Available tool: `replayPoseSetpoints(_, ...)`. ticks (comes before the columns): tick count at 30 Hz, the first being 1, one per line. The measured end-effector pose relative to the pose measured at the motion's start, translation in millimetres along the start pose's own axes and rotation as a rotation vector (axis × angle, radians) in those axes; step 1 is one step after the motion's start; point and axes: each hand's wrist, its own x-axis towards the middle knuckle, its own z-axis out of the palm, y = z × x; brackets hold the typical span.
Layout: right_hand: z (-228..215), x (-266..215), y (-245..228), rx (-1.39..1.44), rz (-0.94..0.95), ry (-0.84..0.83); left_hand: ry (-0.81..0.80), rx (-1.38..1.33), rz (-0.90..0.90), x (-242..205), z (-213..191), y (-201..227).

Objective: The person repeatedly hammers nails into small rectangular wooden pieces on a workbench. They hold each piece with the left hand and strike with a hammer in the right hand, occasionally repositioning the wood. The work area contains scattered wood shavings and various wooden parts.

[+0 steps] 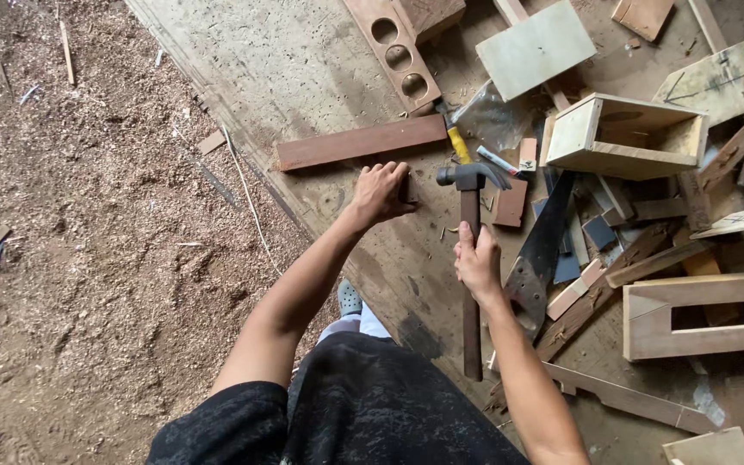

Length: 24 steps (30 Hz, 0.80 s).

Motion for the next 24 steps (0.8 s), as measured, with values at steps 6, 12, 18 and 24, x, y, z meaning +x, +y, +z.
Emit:
replayPoseSetpoints(6,-1,-13,-6,0.093,0.108,-0.034,-0.125,0.039,-0.138,13,17,13)
replayPoseSetpoints(12,-7,-9,12,-0.091,0.071,0.054,-0.196,0.113,0.034,40,37,25)
replayPoseSetpoints(18,-15,-6,22,-0.377,-0.316,0.161,-0.234,0.284,0.034,35,44,24)
replayPoseSetpoints(24,-6,-9,26,-0.234,-0.523,0.268,-0.248,0.287,0.040,36,70,10)
